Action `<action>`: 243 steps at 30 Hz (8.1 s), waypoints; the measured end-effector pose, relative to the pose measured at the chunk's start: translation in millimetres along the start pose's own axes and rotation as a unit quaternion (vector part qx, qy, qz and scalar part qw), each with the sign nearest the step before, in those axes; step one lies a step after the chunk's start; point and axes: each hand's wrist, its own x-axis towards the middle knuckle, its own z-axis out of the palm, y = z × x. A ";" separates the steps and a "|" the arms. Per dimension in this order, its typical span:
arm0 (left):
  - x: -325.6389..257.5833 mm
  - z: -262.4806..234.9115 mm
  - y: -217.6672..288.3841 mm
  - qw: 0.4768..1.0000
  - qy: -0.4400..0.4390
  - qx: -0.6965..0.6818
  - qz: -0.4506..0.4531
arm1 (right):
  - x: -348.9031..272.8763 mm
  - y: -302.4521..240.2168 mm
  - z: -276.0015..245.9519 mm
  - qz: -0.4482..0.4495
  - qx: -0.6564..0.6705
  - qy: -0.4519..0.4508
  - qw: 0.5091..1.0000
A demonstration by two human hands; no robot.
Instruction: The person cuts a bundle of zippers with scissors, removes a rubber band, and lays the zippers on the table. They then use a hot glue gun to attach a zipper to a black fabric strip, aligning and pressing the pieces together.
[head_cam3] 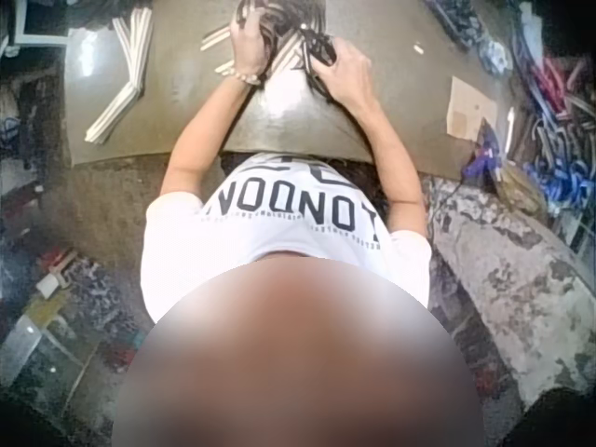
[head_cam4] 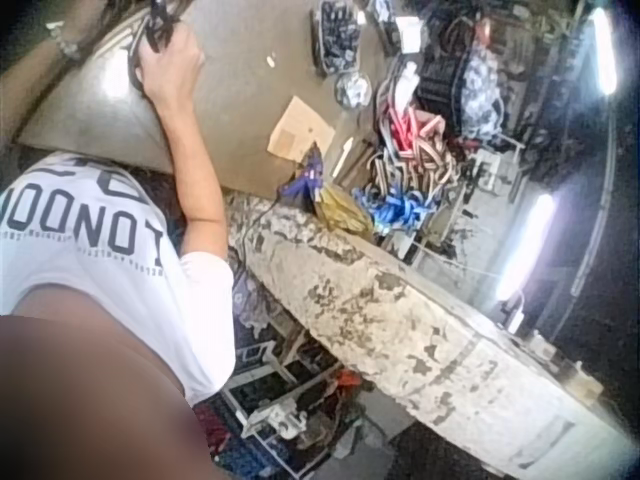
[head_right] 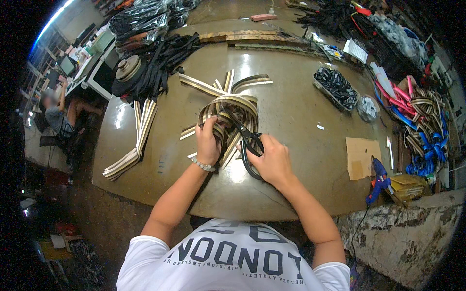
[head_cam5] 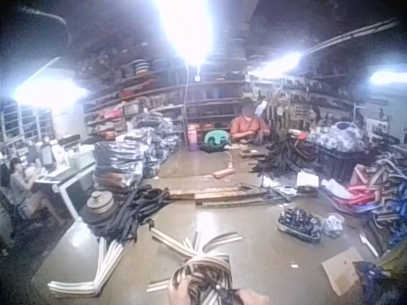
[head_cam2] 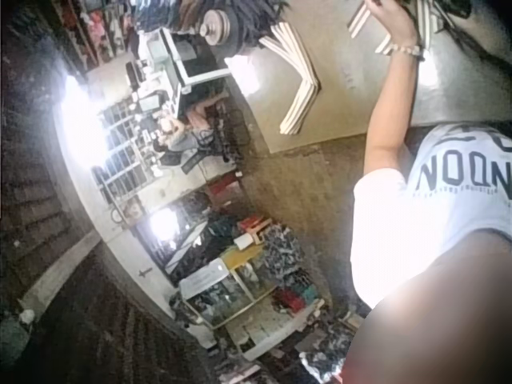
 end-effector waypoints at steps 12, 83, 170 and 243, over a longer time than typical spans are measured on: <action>7.8 4.3 7.7 0.987 -0.034 -0.129 -0.090 | -12.2 -6.1 -7.4 -0.012 -0.020 -0.073 0.997; -54.7 -30.7 235.6 0.901 -0.229 0.252 -0.270 | -15.1 13.3 -16.7 -0.048 -0.056 -0.071 0.995; -40.3 -4.9 50.1 0.999 -0.024 0.010 0.044 | -11.0 -17.7 -15.9 0.050 0.015 -0.139 0.989; -52.3 10.3 58.6 0.991 -0.075 -0.092 0.055 | -28.0 -30.0 -4.1 -0.052 0.018 -0.095 0.994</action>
